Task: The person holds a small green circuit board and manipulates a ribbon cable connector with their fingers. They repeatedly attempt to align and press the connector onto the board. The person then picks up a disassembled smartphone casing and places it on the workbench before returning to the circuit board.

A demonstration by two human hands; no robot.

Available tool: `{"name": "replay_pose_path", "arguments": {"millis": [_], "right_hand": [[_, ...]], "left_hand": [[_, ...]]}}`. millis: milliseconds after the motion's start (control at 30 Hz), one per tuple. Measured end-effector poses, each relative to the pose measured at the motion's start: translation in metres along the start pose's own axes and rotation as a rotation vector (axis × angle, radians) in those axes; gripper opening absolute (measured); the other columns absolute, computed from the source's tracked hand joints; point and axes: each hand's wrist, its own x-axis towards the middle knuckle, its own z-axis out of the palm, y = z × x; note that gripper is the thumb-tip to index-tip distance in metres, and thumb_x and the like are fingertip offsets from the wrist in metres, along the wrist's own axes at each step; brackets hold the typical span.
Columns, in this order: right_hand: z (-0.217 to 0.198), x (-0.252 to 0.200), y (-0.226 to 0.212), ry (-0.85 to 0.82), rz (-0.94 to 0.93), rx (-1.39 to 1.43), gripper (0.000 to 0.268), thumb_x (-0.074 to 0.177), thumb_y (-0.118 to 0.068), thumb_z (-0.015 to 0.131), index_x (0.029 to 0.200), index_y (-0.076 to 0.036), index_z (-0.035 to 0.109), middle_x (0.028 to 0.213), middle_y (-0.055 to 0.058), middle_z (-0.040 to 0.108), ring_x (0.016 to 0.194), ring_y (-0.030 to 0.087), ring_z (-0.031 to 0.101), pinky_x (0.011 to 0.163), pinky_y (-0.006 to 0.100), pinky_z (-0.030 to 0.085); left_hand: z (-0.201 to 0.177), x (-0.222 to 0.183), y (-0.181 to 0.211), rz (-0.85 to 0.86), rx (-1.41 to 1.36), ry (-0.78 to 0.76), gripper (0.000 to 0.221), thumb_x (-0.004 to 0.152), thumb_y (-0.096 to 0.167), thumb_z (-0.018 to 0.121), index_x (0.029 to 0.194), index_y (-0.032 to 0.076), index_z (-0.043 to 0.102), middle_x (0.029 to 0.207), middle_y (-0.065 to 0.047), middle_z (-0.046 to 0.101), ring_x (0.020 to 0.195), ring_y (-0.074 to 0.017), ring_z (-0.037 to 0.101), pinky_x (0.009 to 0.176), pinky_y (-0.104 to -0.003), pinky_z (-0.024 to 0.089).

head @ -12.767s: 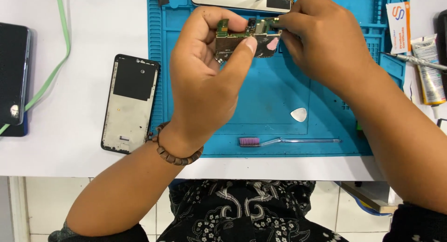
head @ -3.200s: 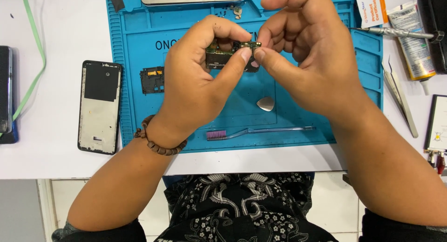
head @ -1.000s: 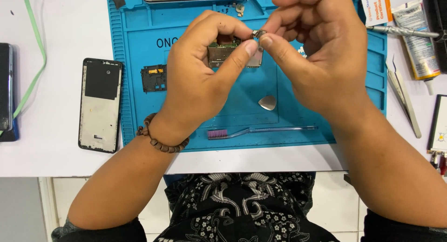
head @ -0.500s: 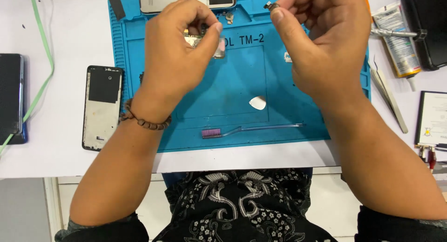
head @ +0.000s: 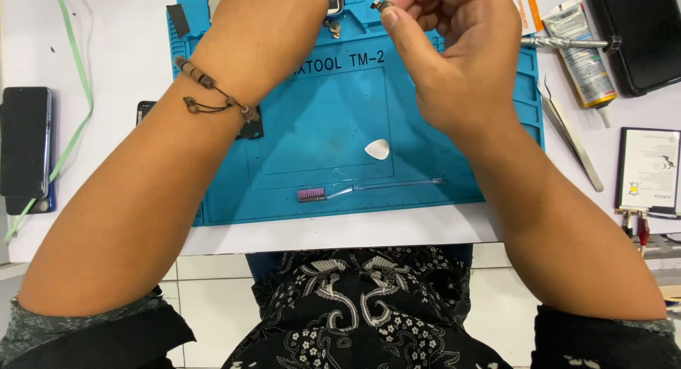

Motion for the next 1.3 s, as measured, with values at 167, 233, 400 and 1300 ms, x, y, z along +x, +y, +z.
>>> {"name": "replay_pose_path", "arguments": {"millis": [167, 233, 400, 1300], "right_hand": [[0.001, 0.0, -0.002, -0.006, 0.003, -0.007, 0.009, 0.112, 0.006, 0.062, 0.114, -0.001, 0.056, 0.108, 0.014, 0.065, 0.099, 0.023, 0.064, 0.087, 0.034, 0.053], [0.001, 0.0, -0.001, -0.01, -0.003, -0.013, 0.009, 0.112, 0.006, 0.062, 0.114, -0.001, 0.056, 0.108, 0.015, 0.065, 0.099, 0.024, 0.064, 0.087, 0.034, 0.053], [0.0, 0.0, -0.001, -0.022, -0.014, -0.016, 0.01, 0.113, 0.006, 0.062, 0.117, 0.0, 0.055, 0.108, 0.015, 0.063, 0.099, 0.024, 0.063, 0.087, 0.035, 0.053], [0.003, -0.008, -0.001, -0.214, 0.211, 0.053, 0.023, 0.114, 0.011, 0.07, 0.126, 0.006, 0.051, 0.112, 0.019, 0.063, 0.106, 0.025, 0.066, 0.097, 0.033, 0.057]], "left_hand": [[0.003, 0.001, 0.0, 0.024, 0.059, 0.047, 0.033, 0.087, -0.004, 0.067, 0.072, 0.024, 0.058, 0.064, 0.002, 0.046, 0.056, -0.0141, 0.044, 0.044, -0.028, 0.034], [0.004, 0.0, 0.0, 0.027, 0.07, 0.037, 0.031, 0.087, -0.003, 0.067, 0.073, 0.024, 0.061, 0.065, 0.002, 0.048, 0.057, -0.0143, 0.047, 0.044, -0.028, 0.035], [-0.025, -0.014, -0.007, -0.092, -0.527, -0.072, 0.032, 0.106, 0.011, 0.076, 0.077, 0.006, 0.064, 0.067, -0.013, 0.051, 0.056, -0.0304, 0.048, 0.045, -0.044, 0.034], [-0.102, -0.066, 0.05, -0.398, -1.548, 0.425, 0.016, 0.106, 0.004, 0.057, 0.121, 0.006, 0.063, 0.114, -0.008, 0.07, 0.069, -0.0161, 0.078, 0.066, -0.024, 0.063]]}}
